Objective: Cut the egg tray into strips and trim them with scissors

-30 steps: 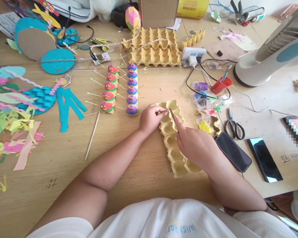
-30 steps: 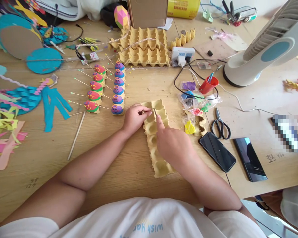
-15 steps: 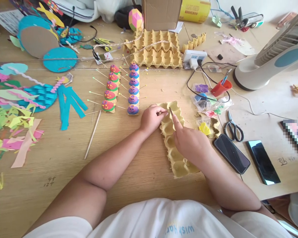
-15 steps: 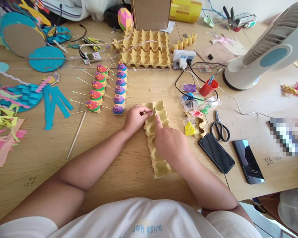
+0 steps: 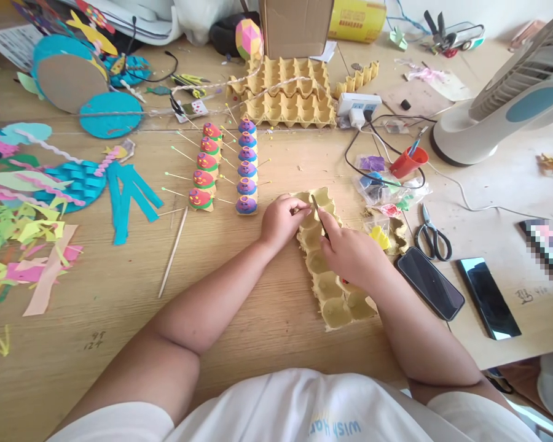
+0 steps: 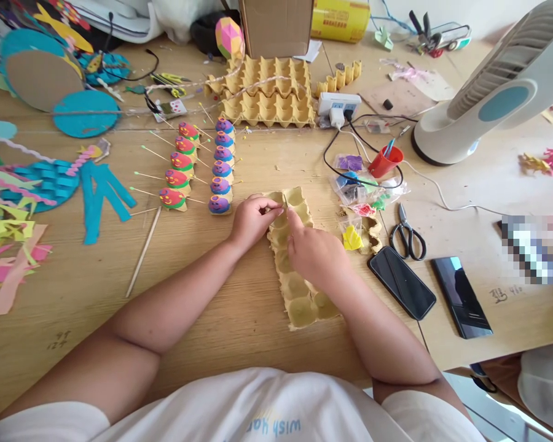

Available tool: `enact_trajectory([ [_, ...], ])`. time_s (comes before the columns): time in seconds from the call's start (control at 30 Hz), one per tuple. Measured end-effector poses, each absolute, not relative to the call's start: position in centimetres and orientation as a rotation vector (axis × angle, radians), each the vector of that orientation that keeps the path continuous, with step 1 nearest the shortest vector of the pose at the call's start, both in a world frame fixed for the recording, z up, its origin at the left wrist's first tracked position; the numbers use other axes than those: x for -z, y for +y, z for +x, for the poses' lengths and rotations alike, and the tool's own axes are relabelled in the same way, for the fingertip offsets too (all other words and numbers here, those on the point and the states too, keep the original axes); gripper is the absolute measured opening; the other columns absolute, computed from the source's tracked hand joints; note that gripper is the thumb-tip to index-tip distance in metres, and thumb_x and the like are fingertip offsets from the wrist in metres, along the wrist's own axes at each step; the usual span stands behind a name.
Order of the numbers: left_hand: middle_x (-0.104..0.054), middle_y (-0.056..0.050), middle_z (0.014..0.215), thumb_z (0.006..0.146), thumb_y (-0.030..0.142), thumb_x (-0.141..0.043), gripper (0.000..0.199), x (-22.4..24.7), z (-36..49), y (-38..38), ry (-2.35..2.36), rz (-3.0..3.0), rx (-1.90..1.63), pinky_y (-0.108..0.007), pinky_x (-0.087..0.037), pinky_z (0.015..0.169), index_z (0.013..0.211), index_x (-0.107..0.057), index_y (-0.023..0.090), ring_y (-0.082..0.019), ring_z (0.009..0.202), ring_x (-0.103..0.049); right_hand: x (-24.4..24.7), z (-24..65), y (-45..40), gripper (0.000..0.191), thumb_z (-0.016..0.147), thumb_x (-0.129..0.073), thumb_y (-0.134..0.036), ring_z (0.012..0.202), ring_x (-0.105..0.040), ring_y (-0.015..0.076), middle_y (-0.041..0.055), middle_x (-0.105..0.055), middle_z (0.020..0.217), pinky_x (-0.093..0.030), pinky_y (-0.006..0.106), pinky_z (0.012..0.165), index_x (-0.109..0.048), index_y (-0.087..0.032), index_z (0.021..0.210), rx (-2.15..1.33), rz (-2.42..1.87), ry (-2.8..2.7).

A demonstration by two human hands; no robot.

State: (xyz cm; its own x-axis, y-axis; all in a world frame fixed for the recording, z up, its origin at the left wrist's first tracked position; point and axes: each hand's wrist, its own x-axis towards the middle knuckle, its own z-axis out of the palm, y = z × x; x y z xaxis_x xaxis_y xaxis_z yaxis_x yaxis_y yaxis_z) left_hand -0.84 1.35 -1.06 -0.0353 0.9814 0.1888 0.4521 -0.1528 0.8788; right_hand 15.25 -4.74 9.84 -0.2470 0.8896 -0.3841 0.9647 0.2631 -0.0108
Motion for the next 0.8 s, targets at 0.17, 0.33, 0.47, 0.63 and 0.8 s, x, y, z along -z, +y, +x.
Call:
enact_trajectory([
  [0.17,-0.073,0.0,0.083,0.085,0.02,-0.082,0.003,0.9,-0.8,1.3,1.513,1.632,-1.151,-0.029,-0.047,0.071,0.086,-0.084,0.023,-0.015,0.074,-0.062,-9.8,14.9,-4.7,0.066,0.11,-0.035,-0.031,0.096,-0.08,0.0313,0.0116,-0.083,0.104,-0.053,0.036,0.072,-0.021,-0.015,0.173,0.325,1.697,2.205],
  [0.33,-0.075,-0.001,0.087,0.085,0.02,-0.081,0.005,1.1,-0.8,1.4,1.506,1.615,-1.153,-0.029,-0.048,0.073,0.088,-0.084,0.023,-0.015,0.077,-0.064,-9.4,14.5,-4.7,0.068,0.111,-0.035,-0.033,0.094,-0.08,0.0303,0.0113,-0.082,0.104,-0.055,0.036,0.072,-0.018,-0.016,0.174,0.28,1.706,2.172],
  [0.47,-0.075,-0.001,0.088,0.086,0.021,-0.08,0.006,1.3,-1.0,1.7,1.489,1.602,-1.154,-0.028,-0.049,0.074,0.09,-0.084,0.023,-0.015,0.077,-0.064,-9.2,14.3,-4.8,0.067,0.111,-0.033,-0.032,0.099,-0.08,0.0301,0.0129,-0.082,0.107,-0.056,0.036,0.075,-0.017,-0.012,0.174,0.278,1.708,2.179],
  [0.63,-0.075,-0.001,0.088,0.087,0.023,-0.079,0.007,1.4,-1.1,1.8,1.473,1.589,-1.155,-0.028,-0.05,0.074,0.092,-0.084,0.023,-0.014,0.077,-0.063,-9.3,14.0,-4.9,0.067,0.111,-0.032,-0.03,0.096,-0.081,0.0293,0.0147,-0.082,0.106,-0.054,0.035,0.072,-0.016,-0.008,0.173,0.253,1.673,2.193],
  [0.8,-0.076,-0.002,0.093,0.087,0.023,-0.079,0.008,1.7,-1.1,1.9,1.465,1.578,-1.148,-0.029,-0.053,0.079,0.092,-0.084,0.023,-0.016,0.081,-0.066,-10.1,13.6,-4.4,0.068,0.11,-0.036,-0.028,0.098,-0.081,0.0295,0.0168,-0.082,0.105,-0.054,0.034,0.073,-0.018,-0.005,0.171,0.263,1.612,2.184],
])
